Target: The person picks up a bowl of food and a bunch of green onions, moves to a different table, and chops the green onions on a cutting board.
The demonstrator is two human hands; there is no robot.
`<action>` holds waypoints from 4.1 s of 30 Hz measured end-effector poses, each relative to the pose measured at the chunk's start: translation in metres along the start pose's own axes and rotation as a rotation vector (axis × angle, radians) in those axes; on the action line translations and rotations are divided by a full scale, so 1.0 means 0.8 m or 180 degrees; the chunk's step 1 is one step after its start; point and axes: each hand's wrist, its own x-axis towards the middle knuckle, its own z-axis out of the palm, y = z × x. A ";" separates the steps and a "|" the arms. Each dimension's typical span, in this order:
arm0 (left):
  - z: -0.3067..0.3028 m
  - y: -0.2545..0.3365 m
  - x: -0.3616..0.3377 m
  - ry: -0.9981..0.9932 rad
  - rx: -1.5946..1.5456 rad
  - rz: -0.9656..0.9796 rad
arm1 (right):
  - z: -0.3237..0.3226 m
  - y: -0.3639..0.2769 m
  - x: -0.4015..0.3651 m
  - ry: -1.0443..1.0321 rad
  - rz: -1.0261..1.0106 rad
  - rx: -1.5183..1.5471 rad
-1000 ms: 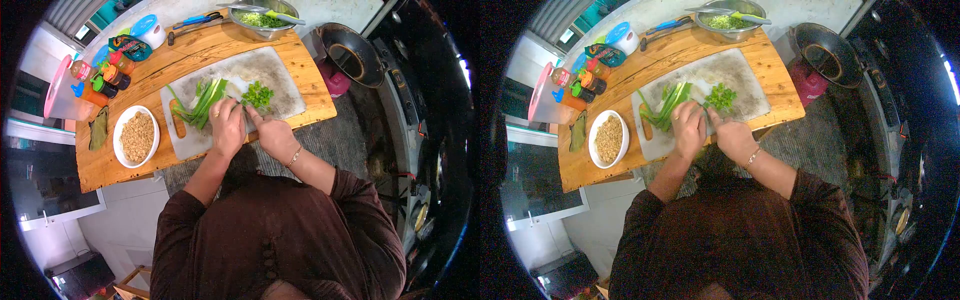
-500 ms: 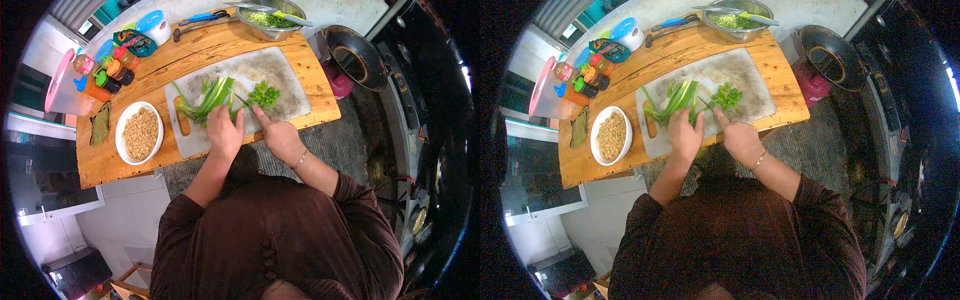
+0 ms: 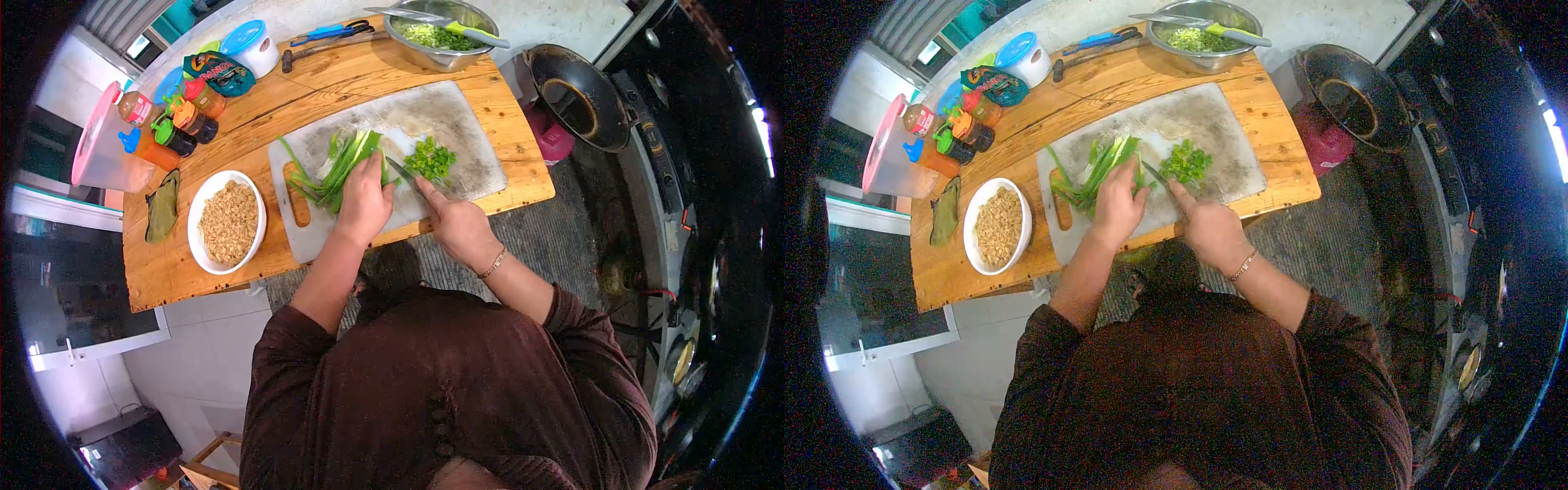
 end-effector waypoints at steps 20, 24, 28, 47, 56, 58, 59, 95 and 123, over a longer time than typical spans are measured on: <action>0.014 0.022 -0.008 0.0109 0.0954 0.0991 | -0.015 0.015 -0.021 0.0498 0.0081 -0.0077; 0.021 0.006 -0.008 -0.0028 0.0879 0.1108 | -0.016 0.001 -0.037 0.0215 0.0120 -0.0653; 0.023 0.010 -0.008 -0.0185 0.0912 0.1059 | -0.013 -0.001 -0.040 -0.0063 0.0280 -0.0866; 0.032 0.014 -0.010 -0.0004 0.0659 0.0791 | -0.021 0.004 -0.028 -0.0099 0.0127 -0.0740; 0.033 0.016 -0.016 0.0151 0.0689 0.0725 | 0.002 0.018 0.016 -0.0077 -0.0121 -0.0668; 0.033 0.014 -0.020 0.0205 0.0605 0.0763 | -0.008 0.020 0.014 -0.0024 -0.0240 -0.0496; 0.033 0.012 -0.021 0.0230 0.0566 0.0773 | -0.013 0.018 0.007 -0.0036 -0.0215 -0.0452; 0.026 0.011 -0.025 0.0297 0.0297 0.0909 | -0.021 0.018 -0.001 -0.0038 -0.0267 -0.0286; 0.016 0.025 -0.027 0.0343 0.0384 0.0574 | -0.026 0.038 -0.019 0.0126 -0.0236 0.0470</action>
